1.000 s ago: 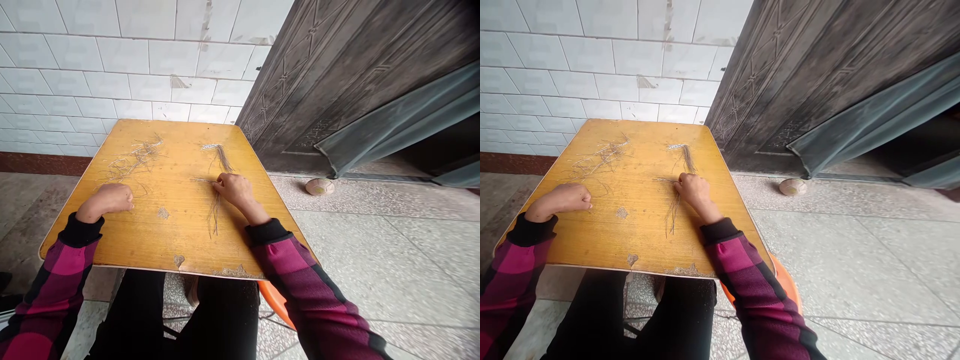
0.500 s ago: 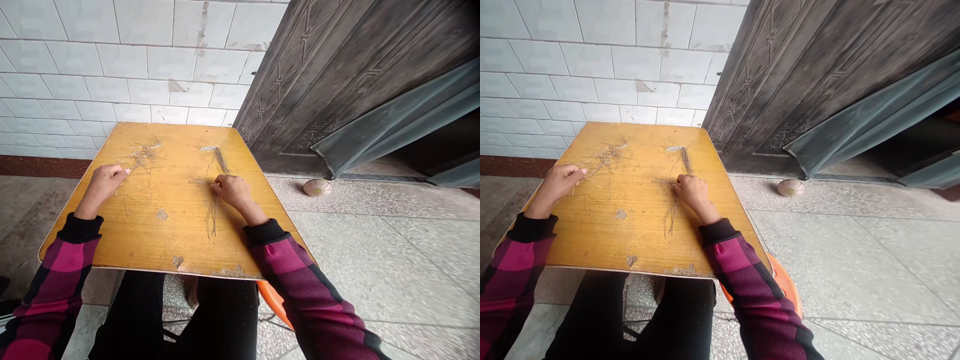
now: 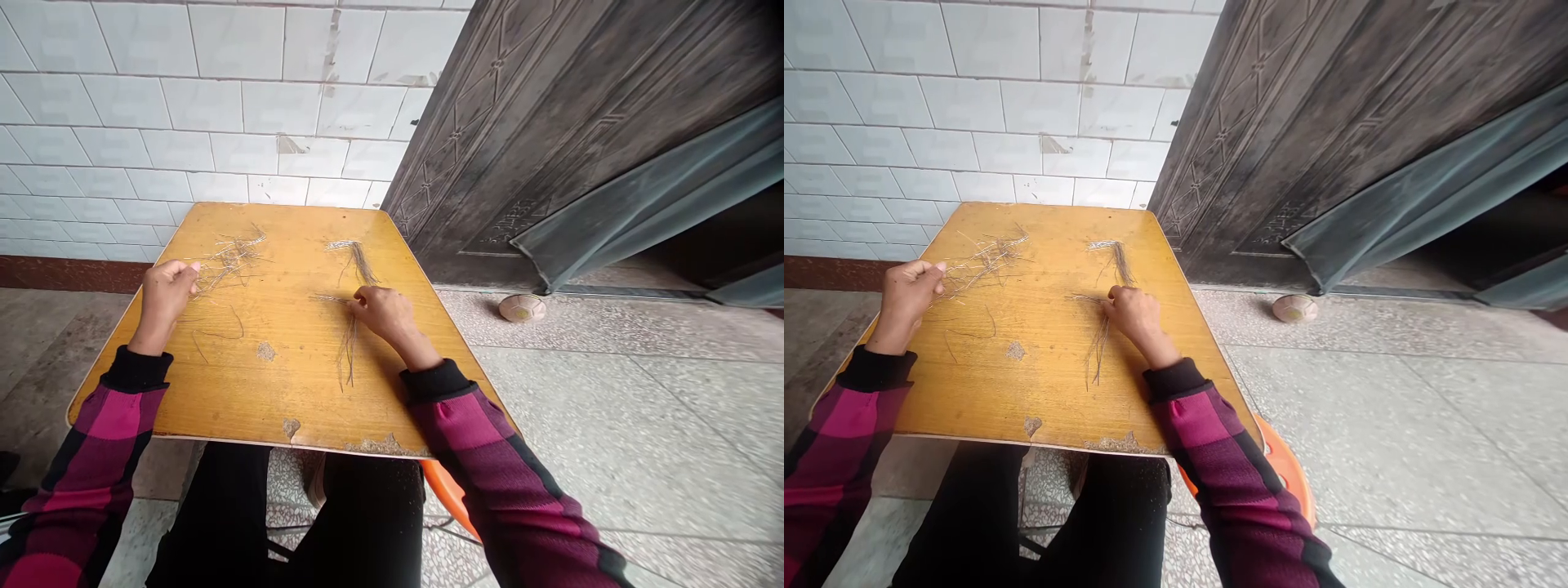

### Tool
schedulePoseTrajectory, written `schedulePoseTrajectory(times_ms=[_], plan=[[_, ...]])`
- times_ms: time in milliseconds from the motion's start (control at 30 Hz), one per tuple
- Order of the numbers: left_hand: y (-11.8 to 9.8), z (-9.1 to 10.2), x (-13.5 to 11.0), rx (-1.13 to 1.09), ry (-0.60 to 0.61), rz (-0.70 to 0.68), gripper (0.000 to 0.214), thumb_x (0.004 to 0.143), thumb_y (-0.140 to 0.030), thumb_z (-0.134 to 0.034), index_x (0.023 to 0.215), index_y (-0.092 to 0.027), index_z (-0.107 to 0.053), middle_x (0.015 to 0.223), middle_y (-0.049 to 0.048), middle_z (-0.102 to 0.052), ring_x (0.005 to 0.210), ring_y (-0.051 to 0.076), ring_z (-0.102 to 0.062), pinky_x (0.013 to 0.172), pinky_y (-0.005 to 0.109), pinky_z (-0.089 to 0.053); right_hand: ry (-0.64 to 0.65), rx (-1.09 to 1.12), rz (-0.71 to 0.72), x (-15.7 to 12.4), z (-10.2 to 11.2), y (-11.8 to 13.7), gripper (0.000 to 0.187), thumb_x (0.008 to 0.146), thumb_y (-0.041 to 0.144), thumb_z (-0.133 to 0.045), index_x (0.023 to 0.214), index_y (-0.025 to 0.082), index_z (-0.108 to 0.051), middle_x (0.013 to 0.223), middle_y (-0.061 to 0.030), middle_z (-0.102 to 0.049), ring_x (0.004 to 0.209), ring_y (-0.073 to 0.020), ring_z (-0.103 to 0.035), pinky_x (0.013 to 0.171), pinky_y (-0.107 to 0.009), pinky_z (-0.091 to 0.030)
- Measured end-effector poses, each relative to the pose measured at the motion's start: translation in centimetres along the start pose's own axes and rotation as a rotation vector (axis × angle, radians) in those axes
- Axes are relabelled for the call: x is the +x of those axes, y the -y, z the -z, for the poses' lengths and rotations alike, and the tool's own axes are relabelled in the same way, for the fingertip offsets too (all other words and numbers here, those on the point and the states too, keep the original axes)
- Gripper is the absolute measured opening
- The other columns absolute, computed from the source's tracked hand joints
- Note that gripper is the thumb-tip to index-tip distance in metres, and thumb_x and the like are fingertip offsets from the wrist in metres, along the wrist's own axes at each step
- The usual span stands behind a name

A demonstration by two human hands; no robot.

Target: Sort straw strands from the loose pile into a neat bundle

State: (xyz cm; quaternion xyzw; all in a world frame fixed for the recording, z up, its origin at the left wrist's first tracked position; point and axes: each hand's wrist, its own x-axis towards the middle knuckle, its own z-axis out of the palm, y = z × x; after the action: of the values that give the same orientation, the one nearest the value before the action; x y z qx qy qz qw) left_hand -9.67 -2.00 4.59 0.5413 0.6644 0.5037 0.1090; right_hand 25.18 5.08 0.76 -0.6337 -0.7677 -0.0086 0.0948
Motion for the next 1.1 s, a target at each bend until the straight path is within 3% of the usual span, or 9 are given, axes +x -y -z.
schedulePoseTrajectory(times_ms=[100, 200, 267, 367, 500, 667, 867, 967, 1100], plan=[[-1.2, -1.7, -1.2, -0.322, 0.144, 0.147, 0.026, 0.075, -0.037, -0.058, 0.060, -0.018, -0.051, 0.057, -0.0010, -0.050, 0.047, 0.008, -0.037, 0.047, 0.024, -0.026, -0.134, 0.118, -0.009, -0.1, 0.4, 0.0, 0.022, 0.086, 0.027, -0.053, 0.098, 0.017, -0.068, 0.099, -0.0094, -0.071, 0.089, -0.0234, -0.064, 0.068, -0.030, -0.042], [-2.7, -3.4, -3.0, -0.500, 0.289, 0.211, 0.024, 0.073, -0.035, -0.063, 0.061, -0.016, -0.053, 0.058, -0.0006, -0.052, 0.045, 0.006, -0.038, 0.044, 0.022, -0.026, -0.185, 0.491, 0.037, -0.5, 0.8, 0.8, 0.023, 0.087, 0.028, -0.053, 0.094, 0.014, -0.069, 0.093, -0.0099, -0.071, 0.079, -0.0187, -0.063, 0.067, -0.028, -0.044], [-3.4, -4.4, -4.5, -0.579, 0.373, 0.234, 0.025, 0.072, -0.035, -0.064, 0.061, -0.016, -0.055, 0.057, -0.0004, -0.054, 0.045, 0.006, -0.040, 0.043, 0.021, -0.028, -0.036, 0.913, 0.059, -1.1, 0.8, 1.9, 0.027, 0.087, 0.034, -0.055, 0.095, 0.013, -0.069, 0.085, -0.0081, -0.070, 0.065, -0.0132, -0.060, 0.059, -0.025, -0.045], [-3.9, -5.8, -6.4, -0.624, 0.453, 0.229, 0.026, 0.075, -0.036, -0.065, 0.062, -0.015, -0.057, 0.058, 0.0004, -0.057, 0.045, 0.006, -0.044, 0.045, 0.021, -0.032, 0.260, 1.502, 0.089, -2.2, 0.6, 3.9, 0.031, 0.082, 0.041, -0.064, 0.099, 0.016, -0.069, 0.097, -0.0070, -0.070, 0.062, -0.0083, -0.059, 0.051, -0.020, -0.046], [-3.6, -7.2, -8.0, -0.616, 0.535, 0.245, 0.029, 0.076, -0.040, -0.066, 0.062, -0.015, -0.058, 0.059, 0.0007, -0.059, 0.046, 0.008, -0.047, 0.047, 0.023, -0.036, 0.399, 1.875, 0.062, -3.1, 0.2, 5.4, 0.028, 0.072, 0.038, -0.076, 0.088, 0.016, -0.071, 0.090, -0.0033, -0.071, 0.059, -0.0046, -0.059, 0.049, -0.014, -0.049], [-3.3, -7.4, -8.1, -0.644, 0.756, 0.307, 0.031, 0.077, -0.045, -0.064, 0.071, -0.014, -0.063, 0.067, 0.0040, -0.065, 0.055, 0.011, -0.054, 0.055, 0.024, -0.040, 0.518, 2.002, 0.036, -3.2, 0.6, 4.9, 0.022, 0.074, 0.033, -0.077, 0.076, 0.013, -0.068, 0.078, -0.0018, -0.072, 0.056, -0.0035, -0.062, 0.048, -0.010, -0.051], [-3.6, -6.9, -6.3, -0.742, 0.742, 0.406, 0.039, 0.077, -0.052, -0.057, 0.073, -0.013, -0.064, 0.066, 0.0068, -0.064, 0.057, 0.013, -0.054, 0.054, 0.026, -0.041, 0.702, 1.883, 0.073, -4.9, 1.1, 5.7, 0.027, 0.074, 0.036, -0.076, 0.072, 0.011, -0.067, 0.073, -0.0040, -0.072, 0.051, -0.0049, -0.062, 0.046, -0.013, -0.051], [-3.9, -6.5, -5.9, -0.654, 0.917, 0.322, 0.044, 0.077, -0.056, -0.057, 0.067, -0.013, -0.064, 0.059, 0.0051, -0.061, 0.051, 0.011, -0.049, 0.051, 0.025, -0.038, 0.736, 1.773, 0.094, -5.9, 0.6, 6.8, 0.030, 0.071, 0.040, -0.078, 0.070, 0.012, -0.069, 0.070, -0.0028, -0.071, 0.050, -0.0050, -0.061, 0.045, -0.013, -0.051], [-4.2, -6.2, -6.0, -0.533, 1.130, 0.201, 0.032, 0.074, -0.043, -0.065, 0.062, -0.014, -0.066, 0.058, 0.0032, -0.059, 0.052, 0.010, -0.047, 0.051, 0.024, -0.035, 0.765, 1.700, 0.086, -6.5, -0.1, 7.7, 0.035, 0.065, 0.045, -0.080, 0.069, 0.012, -0.070, 0.067, -0.0013, -0.070, 0.049, -0.0054, -0.061, 0.044, -0.014, -0.049]])
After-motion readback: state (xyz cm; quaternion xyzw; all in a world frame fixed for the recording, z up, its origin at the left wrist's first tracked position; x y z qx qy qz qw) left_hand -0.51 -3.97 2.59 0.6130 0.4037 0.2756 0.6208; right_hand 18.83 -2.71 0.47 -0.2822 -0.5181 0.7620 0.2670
